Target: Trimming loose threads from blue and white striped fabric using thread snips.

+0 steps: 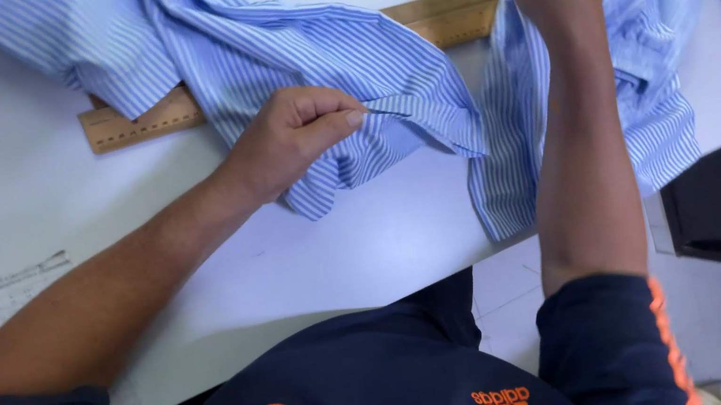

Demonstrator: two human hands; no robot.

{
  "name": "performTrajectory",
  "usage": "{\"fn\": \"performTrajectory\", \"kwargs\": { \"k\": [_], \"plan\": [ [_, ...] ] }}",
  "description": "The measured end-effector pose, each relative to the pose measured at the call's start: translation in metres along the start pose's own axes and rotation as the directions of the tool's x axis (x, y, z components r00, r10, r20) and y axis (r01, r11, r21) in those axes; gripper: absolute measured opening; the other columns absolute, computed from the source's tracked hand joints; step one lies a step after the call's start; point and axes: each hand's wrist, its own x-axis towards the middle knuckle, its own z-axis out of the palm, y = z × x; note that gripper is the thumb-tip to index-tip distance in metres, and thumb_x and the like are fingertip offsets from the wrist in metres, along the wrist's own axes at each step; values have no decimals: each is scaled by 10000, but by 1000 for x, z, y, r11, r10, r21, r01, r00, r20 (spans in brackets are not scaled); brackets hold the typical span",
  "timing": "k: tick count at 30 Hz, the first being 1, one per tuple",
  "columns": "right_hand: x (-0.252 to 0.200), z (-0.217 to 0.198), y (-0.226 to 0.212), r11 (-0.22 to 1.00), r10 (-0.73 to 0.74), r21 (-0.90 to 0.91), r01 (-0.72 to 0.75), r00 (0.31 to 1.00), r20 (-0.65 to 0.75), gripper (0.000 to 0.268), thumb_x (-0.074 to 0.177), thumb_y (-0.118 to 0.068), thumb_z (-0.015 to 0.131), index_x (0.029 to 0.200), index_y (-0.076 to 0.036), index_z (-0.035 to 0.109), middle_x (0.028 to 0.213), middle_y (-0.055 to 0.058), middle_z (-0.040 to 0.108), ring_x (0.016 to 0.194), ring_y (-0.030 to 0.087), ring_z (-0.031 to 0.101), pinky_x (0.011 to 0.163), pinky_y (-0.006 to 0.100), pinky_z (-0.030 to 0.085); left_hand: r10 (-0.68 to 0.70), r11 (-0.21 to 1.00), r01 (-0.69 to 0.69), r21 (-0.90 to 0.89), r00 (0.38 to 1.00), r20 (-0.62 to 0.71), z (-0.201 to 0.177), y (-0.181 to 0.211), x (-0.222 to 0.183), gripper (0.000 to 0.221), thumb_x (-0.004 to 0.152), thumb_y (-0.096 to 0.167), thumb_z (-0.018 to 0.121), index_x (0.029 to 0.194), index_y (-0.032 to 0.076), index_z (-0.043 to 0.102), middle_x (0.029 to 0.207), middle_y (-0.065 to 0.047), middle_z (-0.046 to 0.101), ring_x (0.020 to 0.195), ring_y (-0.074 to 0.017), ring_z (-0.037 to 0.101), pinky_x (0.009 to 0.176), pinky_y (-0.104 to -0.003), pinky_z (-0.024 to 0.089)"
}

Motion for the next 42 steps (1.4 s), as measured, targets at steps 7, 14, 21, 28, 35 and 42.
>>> {"fn": "performTrajectory", "kwargs": {
  "k": [7, 14, 21, 28, 35, 42],
  "plan": [
    [-80, -99, -142, 618, -146, 774, -136, 948, 284, 246, 913, -64, 812, 1150, -34, 749, 1101, 197, 710, 1003, 369, 664, 825, 387, 501, 118, 971, -130, -203, 991, -67, -2, 8, 2, 137, 1027, 60, 610, 1005, 69, 744, 777, 47, 560, 800, -60, 476, 768, -225, 438],
    [-102, -98, -143, 482, 68, 801, -355, 927, 370, 141, 936, 2, 741, 1074, -21, 760, 954, 163, 749, 892, 244, 693, 819, 386, 524, 68, 998, -68, -9, 995, 71, -15, 33, 4, 180, 988, -26, 641, 1147, -7, 723, 892, -26, 660, 885, -99, 537, 871, -275, 469],
    [-114, -103, -131, 613, -57, 775, -157, 969, 241, 268, 863, 123, 699, 1097, -6, 722, 978, 193, 671, 901, 413, 671, 825, 444, 527, 261, 852, -267, 452, 962, 76, -20, 4, 3, 233, 895, -132, 673, 1052, 39, 701, 937, -109, 666, 950, -320, 689, 910, -401, 517],
    [-112, -109, -136, 666, -82, 741, -90, 978, 192, 72, 923, -90, 778, 980, -77, 735, 976, 125, 642, 790, 334, 658, 748, 411, 527, 504, 750, -433, 501, 863, -8, -14, 5, 9, 311, 876, -215, 557, 891, 92, 510, 912, -47, 484, 869, -272, 573, 841, -392, 489],
    [-78, -94, -175, 652, -161, 754, 78, 986, 37, 159, 952, -160, 771, 1069, -60, 734, 958, 151, 667, 821, 406, 672, 744, 481, 532, 556, 729, -465, 502, 830, -37, -6, 12, 2, 334, 891, -185, 618, 866, 102, 449, 898, -52, 491, 841, -267, 565, 782, -363, 477],
    [-81, -97, -176, 484, -106, 874, 32, 994, 22, 96, 976, -88, 711, 1051, -41, 674, 933, 166, 639, 832, 430, 685, 746, 460, 556, 593, 647, -504, 572, 804, 38, -7, 15, -3, 303, 928, -154, 648, 823, 76, 482, 959, -110, 535, 852, -317, 557, 814, -377, 470]
  ]
}}
